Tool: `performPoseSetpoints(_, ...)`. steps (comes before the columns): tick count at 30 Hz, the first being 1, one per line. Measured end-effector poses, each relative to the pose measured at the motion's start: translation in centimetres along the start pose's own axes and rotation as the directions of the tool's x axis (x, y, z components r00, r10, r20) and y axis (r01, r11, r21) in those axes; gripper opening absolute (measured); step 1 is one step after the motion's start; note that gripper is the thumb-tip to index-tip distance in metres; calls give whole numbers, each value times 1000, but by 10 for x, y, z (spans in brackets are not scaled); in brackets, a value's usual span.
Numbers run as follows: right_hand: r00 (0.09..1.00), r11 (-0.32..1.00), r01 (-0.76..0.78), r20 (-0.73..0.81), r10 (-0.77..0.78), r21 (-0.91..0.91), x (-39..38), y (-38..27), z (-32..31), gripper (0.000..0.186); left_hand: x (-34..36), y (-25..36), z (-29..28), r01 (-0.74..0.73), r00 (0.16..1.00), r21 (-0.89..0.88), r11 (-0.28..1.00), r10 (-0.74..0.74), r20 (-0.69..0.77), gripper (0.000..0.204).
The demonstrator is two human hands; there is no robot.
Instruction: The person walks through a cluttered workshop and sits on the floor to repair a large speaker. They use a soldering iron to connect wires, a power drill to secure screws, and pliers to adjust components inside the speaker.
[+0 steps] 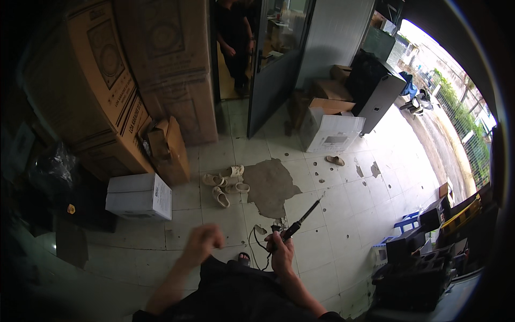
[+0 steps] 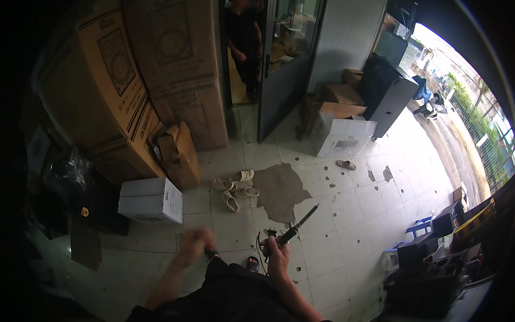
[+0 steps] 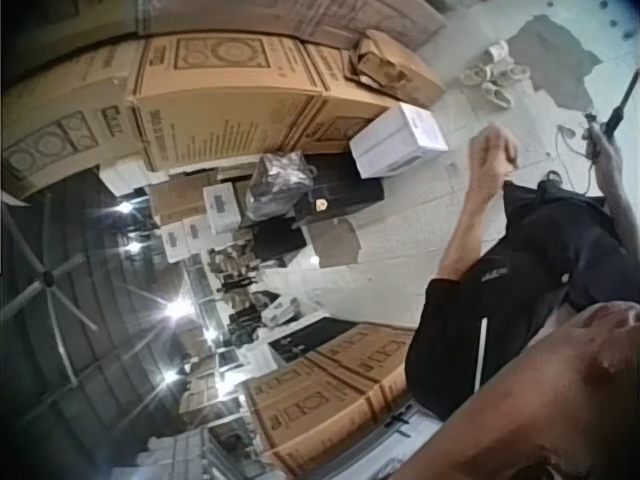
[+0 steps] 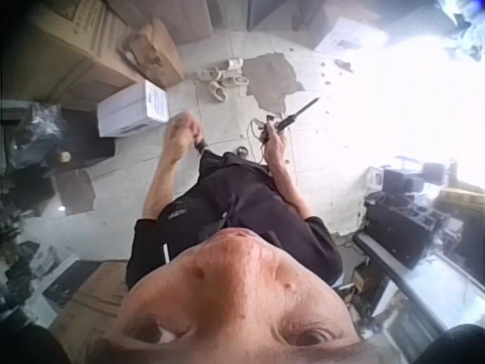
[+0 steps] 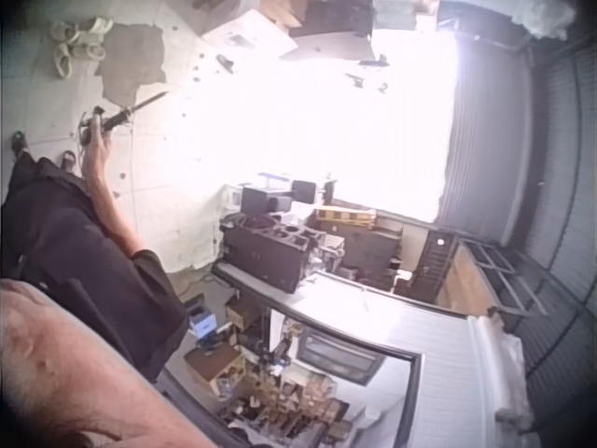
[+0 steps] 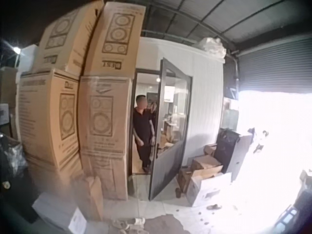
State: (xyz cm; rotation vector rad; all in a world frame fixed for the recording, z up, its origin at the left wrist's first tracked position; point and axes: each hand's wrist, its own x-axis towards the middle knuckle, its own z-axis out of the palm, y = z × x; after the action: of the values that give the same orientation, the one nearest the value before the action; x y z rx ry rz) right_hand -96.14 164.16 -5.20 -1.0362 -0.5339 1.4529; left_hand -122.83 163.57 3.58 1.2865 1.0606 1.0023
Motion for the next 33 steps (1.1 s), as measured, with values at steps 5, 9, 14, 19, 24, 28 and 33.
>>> performPoseSetpoints(5, 981, 980, 58, 192, -21, -190, -5, -9, 20, 13, 15, -55, 82, 268, 963, -312, 911, -260, 69, 50)
performPoseSetpoints(9, 925, 844, 272, 366, -99, -461, -2, -11, 58, 22, 18, -33, 77, 273, 954, -490, 828, -300, 25, 46)
performPoseSetpoints(14, 816, 684, 468, 571, -90, -560, -3, -13, 112, 11, 3, -19, 42, 164, 930, -623, 765, -331, -162, 36)
performPoseSetpoints(19, 781, 819, 285, 616, 102, -497, -22, 25, 158, 11, -45, -19, -2, -116, 844, -625, 772, -255, -472, 36)
performPoseSetpoints(24, 749, 897, 156, 641, 166, -414, -44, 59, 210, 15, -140, -49, -87, -256, 721, -529, 809, -204, -662, 38)
performPoseSetpoints(28, 742, 921, -19, 612, 275, -390, -89, 91, 285, 18, -241, -67, -142, 9, 606, -350, 937, -283, -743, 40)
performPoseSetpoints(33, 656, 881, -6, 663, 360, -473, -151, 155, 356, 22, -338, -106, -172, 13, 404, -286, 958, -267, -875, 32)
